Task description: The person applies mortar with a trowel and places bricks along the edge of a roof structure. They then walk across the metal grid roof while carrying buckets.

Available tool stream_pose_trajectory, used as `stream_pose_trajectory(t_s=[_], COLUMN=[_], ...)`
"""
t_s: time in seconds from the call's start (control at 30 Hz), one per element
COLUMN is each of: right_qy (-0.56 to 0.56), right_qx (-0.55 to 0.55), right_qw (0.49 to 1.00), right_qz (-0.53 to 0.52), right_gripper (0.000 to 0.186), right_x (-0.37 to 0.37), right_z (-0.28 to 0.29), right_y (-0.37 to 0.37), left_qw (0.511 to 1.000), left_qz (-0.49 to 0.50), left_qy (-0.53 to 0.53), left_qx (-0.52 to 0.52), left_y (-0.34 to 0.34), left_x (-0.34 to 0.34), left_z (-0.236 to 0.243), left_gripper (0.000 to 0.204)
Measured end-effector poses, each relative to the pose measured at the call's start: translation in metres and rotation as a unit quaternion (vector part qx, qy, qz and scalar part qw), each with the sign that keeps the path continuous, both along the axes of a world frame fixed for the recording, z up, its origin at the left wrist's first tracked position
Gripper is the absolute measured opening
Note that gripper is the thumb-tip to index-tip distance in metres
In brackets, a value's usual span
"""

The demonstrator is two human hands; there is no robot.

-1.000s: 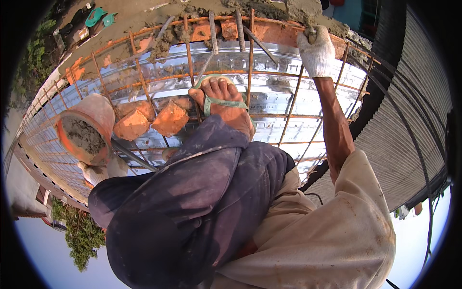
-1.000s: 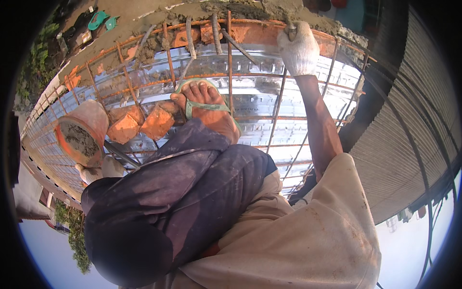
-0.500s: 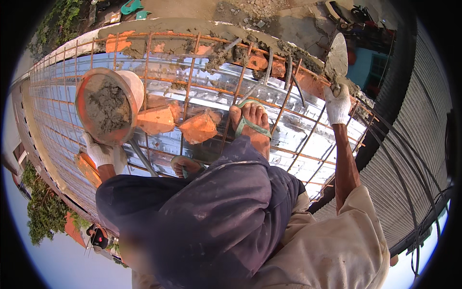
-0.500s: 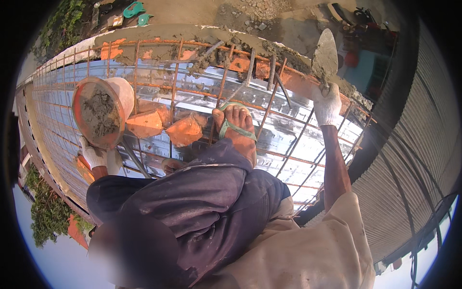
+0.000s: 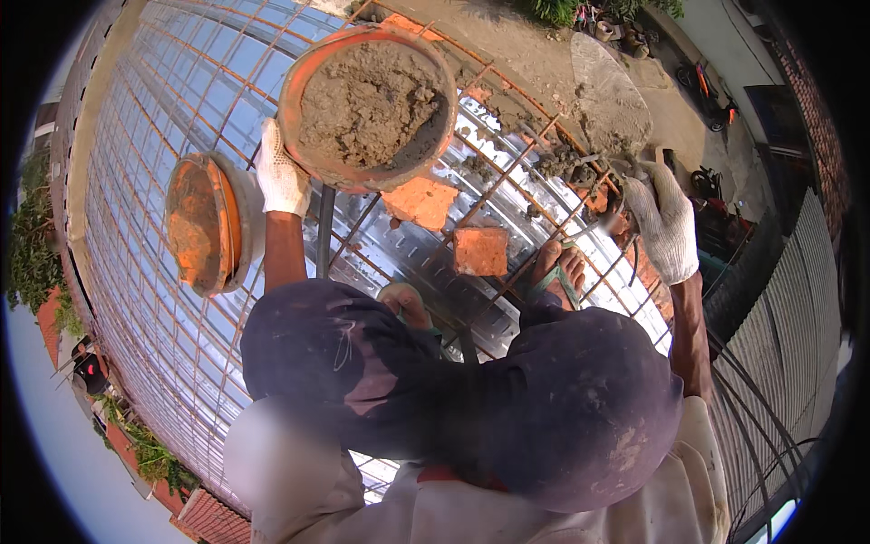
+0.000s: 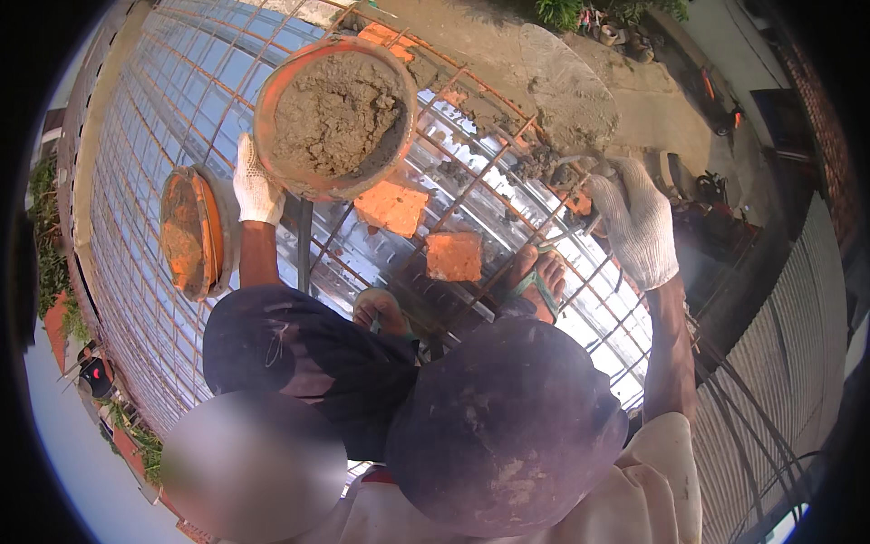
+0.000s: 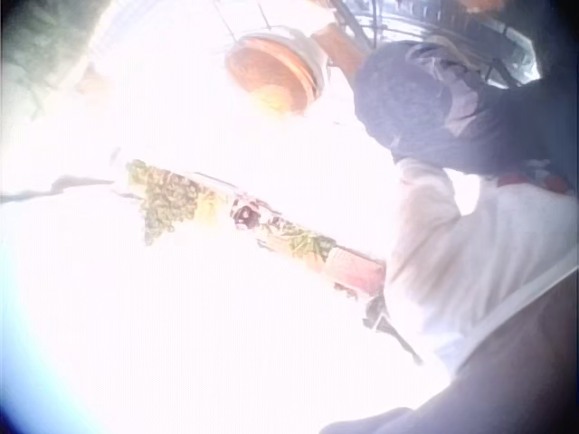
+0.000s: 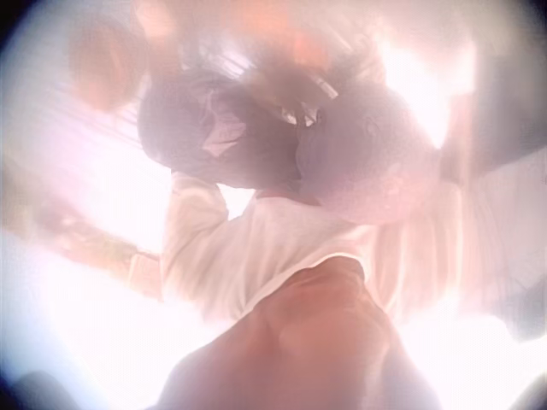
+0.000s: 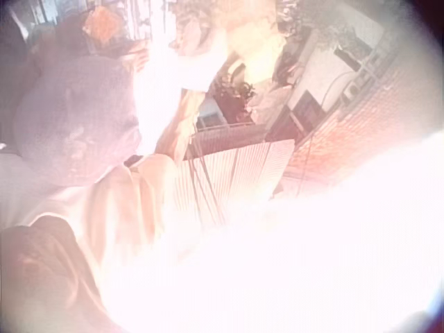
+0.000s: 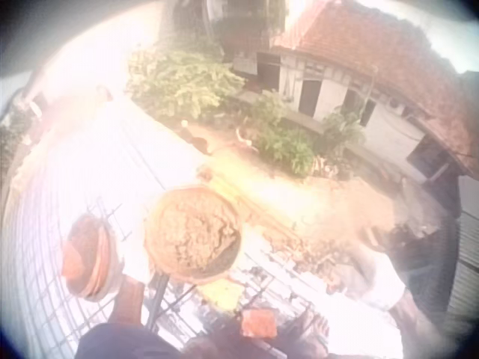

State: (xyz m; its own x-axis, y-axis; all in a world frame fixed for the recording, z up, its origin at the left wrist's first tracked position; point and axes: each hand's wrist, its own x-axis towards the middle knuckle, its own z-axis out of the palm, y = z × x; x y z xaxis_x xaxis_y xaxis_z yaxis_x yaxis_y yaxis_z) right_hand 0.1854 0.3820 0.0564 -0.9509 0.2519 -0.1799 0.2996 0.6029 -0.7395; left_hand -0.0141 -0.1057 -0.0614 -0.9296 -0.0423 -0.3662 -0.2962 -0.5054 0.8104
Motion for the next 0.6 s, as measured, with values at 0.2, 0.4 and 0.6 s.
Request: stream_pose_trajectory(t_s=[0.2, 0.4, 0.6], right_qy=[0.067, 0.146, 0.132], right_qx=[0.259, 0.451, 0.527], right_qw=[0.920, 0.824, 0.706], right_qz=[0.286, 0.311, 0.454], right_gripper=[0.030, 0.018, 0.022], right_x=[-0.098, -0.173, -0.158], right_z=[0.050, 0.060, 0.035], right_y=[-0.098, -0.178, -0.236], left_qw=[0.996, 0.998, 0.997], left_qz=[0.037, 0.030, 0.048], left_qy=[0.018, 0.039, 0.041], left_qx=[-0.075, -0.044, -0.037], left_y=[-0.002, 0.006, 0.000], left_x=[0.005, 0.003, 0.015], left_z=[0.000, -0.003, 0.010], left_gripper=[0.052, 0.043, 0.040])
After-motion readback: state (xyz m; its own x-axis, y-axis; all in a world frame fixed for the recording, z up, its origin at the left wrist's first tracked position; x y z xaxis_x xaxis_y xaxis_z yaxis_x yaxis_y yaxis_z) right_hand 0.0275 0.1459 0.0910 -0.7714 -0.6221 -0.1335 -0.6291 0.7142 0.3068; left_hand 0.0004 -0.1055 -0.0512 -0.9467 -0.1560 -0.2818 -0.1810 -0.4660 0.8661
